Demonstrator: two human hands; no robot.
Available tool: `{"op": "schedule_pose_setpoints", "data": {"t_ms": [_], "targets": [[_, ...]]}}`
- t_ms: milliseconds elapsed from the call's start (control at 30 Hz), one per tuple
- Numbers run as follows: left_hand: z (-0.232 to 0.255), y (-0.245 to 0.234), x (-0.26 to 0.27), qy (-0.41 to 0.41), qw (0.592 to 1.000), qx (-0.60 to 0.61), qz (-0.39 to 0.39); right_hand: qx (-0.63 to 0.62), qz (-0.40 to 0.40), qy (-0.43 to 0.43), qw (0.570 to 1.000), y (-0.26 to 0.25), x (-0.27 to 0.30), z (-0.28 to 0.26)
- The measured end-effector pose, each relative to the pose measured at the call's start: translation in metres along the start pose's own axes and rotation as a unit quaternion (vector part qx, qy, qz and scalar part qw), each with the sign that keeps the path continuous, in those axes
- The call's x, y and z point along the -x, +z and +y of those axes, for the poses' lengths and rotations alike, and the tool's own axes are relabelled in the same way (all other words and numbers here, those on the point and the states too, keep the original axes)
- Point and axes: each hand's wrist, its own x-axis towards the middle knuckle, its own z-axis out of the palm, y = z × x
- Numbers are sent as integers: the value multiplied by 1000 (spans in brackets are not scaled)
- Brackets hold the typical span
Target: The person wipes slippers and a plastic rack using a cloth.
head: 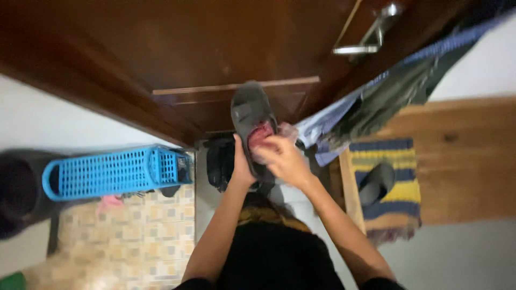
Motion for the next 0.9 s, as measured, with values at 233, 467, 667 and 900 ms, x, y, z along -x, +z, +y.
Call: {"op": "schedule_pose_setpoints", "data": {"t_ms": [233, 467, 667, 900], "targets": [[-58, 16, 26, 113, 992, 7, 52, -30, -33, -48, 998, -13, 40, -6], [-76, 12, 78, 145, 981, 14, 130, -413, 86, 182, 888, 18, 53, -34], [-51, -3, 142, 138, 963, 42, 226, -181, -29, -59, 981, 27, 54, -65], [-34, -24, 218, 202, 963, -91, 155, 11, -170, -171, 970, 63, 79, -168]]}}
